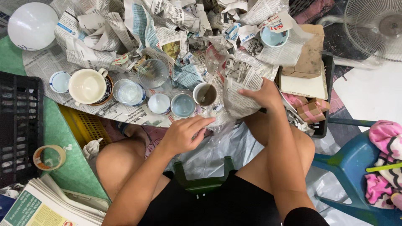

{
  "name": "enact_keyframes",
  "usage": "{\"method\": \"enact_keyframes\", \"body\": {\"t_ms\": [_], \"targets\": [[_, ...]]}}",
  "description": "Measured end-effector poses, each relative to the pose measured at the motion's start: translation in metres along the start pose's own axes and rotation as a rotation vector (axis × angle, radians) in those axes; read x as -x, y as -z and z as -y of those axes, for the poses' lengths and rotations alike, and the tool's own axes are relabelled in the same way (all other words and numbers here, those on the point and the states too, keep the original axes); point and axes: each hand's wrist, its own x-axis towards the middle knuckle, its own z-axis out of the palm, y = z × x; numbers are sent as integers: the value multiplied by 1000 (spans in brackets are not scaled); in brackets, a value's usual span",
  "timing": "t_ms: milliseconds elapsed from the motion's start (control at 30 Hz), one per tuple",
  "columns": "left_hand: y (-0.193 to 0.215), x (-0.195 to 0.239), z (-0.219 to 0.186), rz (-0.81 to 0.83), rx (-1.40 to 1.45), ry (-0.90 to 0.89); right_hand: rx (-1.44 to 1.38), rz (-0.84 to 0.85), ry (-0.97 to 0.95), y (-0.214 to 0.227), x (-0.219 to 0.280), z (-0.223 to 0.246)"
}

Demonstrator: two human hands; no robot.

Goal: The person sits on a low stool and repeatedly folds newspaper sheets into small bundles by hand. They pick up sheets from a pile on the table, fold them multiple times, and place the finished bundles into a black plastic crate to the left.

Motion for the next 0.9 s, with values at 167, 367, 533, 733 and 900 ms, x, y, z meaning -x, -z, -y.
{"method": "enact_keyframes", "body": {"t_ms": [167, 367, 533, 733, 900], "targets": [[-4, 2, 0, 62, 22, 17, -29, -62, 58, 21, 30, 20], [-4, 7, -9, 136, 138, 228, -115, -191, 218, 34, 68, 46], [-7, 19, 5, 147, 578, 441, 45, -315, 591, 41, 98, 65], [17, 46, 44, -24, 1619, 867, 107, -146, 1351, -18, 125, 116], [50, 82, 57, -130, 1580, 858, 264, -45, 1629, -87, 140, 158]]}}
